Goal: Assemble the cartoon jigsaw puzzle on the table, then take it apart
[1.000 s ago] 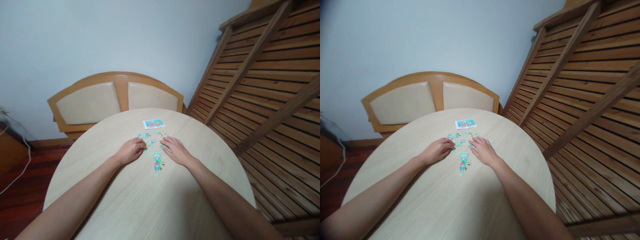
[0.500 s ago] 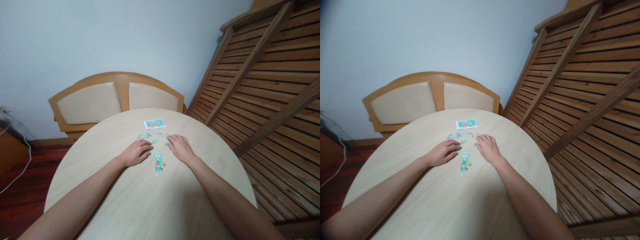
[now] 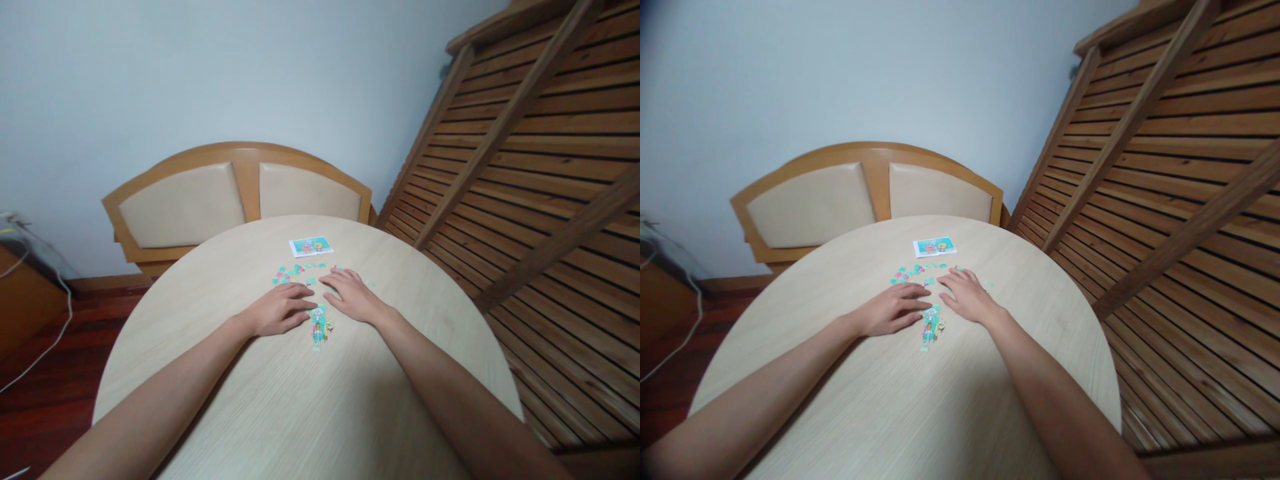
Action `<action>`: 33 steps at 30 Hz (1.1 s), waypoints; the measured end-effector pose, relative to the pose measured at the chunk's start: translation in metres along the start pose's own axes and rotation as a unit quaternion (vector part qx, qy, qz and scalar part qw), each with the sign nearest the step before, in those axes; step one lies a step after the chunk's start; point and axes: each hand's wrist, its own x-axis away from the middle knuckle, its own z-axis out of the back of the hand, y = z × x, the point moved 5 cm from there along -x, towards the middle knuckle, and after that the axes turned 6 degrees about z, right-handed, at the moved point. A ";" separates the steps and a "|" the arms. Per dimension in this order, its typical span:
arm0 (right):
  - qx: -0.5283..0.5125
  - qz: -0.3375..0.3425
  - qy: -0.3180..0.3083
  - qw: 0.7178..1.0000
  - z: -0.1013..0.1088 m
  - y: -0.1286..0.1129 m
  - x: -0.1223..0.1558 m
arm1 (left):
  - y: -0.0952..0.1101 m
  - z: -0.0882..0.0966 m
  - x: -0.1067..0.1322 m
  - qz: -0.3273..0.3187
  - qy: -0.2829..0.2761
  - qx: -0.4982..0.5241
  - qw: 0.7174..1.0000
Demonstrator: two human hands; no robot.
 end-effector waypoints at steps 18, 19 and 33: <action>-0.087 0.043 -0.009 0.995 0.029 -0.015 0.028 | 0.028 -0.002 -0.005 -0.028 -0.011 0.017 0.999; -0.076 0.041 -0.016 0.996 0.028 -0.015 0.028 | 0.028 -0.002 -0.005 -0.023 -0.011 0.015 1.000; -0.132 0.019 -0.060 0.989 0.038 -0.017 0.034 | 0.025 -0.006 -0.003 -0.016 -0.021 0.015 1.000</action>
